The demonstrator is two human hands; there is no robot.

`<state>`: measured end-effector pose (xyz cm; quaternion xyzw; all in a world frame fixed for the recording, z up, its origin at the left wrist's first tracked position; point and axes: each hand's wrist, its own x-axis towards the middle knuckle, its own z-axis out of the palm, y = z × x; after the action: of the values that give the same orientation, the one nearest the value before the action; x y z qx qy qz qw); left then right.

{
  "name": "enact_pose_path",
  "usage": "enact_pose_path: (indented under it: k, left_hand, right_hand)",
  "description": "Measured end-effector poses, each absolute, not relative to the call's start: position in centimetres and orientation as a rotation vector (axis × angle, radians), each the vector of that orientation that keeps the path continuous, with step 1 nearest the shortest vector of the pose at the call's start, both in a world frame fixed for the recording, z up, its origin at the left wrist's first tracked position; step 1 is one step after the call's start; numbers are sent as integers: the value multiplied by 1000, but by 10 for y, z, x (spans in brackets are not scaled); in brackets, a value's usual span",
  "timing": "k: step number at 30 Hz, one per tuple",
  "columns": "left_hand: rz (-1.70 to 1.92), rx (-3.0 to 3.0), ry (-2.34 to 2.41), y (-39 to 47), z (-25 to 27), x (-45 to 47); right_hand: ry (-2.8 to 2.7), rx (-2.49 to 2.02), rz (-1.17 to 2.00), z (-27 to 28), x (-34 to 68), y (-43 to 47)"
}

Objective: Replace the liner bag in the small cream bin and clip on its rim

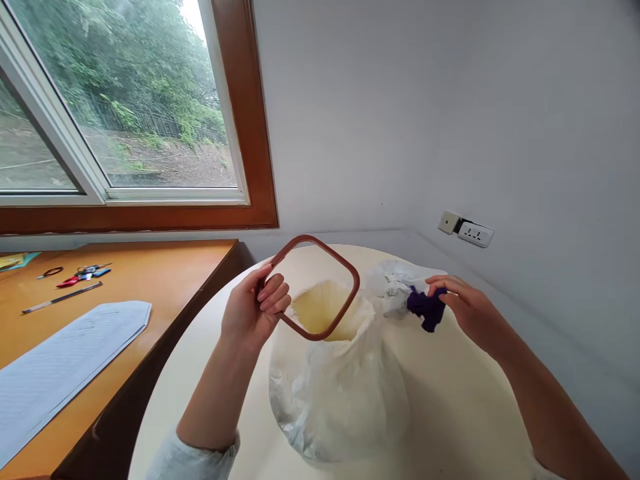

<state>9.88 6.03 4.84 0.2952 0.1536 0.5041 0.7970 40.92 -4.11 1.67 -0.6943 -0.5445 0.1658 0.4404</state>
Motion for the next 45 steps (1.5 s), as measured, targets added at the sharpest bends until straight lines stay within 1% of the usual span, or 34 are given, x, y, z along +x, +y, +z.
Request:
enact_pose_path:
  k: [5, 7, 8, 10, 12, 15, 17, 18, 20, 23, 25, 29, 31, 33, 36, 38, 41, 45]
  left_hand:
    - [1096, 660, 369, 61, 48, 100]
    - [1088, 666, 370, 63, 47, 99]
    - [1084, 669, 365, 63, 47, 99]
    - [1076, 671, 353, 65, 46, 99]
    - [1070, 671, 342, 65, 46, 99]
    - [1055, 656, 355, 65, 46, 99]
    - [1046, 633, 373, 63, 47, 100]
    - [1040, 620, 378, 62, 47, 101]
    - [1018, 600, 378, 59, 48, 102]
    - [979, 575, 370, 58, 47, 104]
    - [964, 558, 365, 59, 46, 104]
    - [944, 573, 390, 63, 42, 105]
    - [966, 702, 441, 64, 41, 104]
    - [1033, 961, 553, 64, 39, 103]
    - [1220, 1446, 842, 64, 35, 101]
    - [1276, 1684, 1018, 66, 32, 100]
    - [1181, 1837, 1130, 70, 26, 100]
    - [1069, 1870, 1180, 74, 18, 103]
  right_hand:
    - [-1230, -1573, 868, -14, 434, -50]
    - [-1215, -1683, 921, -30, 447, -47]
    - [-1222, -1814, 870, -38, 453, -44]
    - [-1220, -2107, 611, -51, 464, -38]
    - [-1215, -2232, 351, -54, 467, -33]
    - [-1324, -2059, 169, -34, 448, -28]
    - [-1452, -1815, 24, -11, 421, -27]
    - [-1556, -1686, 0, 0, 405, -27]
    - [-1795, -1461, -1, 19, 373, -28]
    - [-2077, -1365, 91, 32, 340, -27]
    - [-2121, -1312, 132, 31, 329, -24]
    - [-2042, -1298, 204, 22, 326, -18]
    - [-2011, -1334, 232, 18, 328, -17]
    - [-2001, -1356, 243, 15, 330, -17]
    - [-2025, -1347, 209, 13, 332, -16]
    - [-2054, -1339, 176, 12, 333, -16]
    - [-2097, -1372, 182, 12, 334, -17]
    - [-2122, -1441, 206, 9, 334, -20]
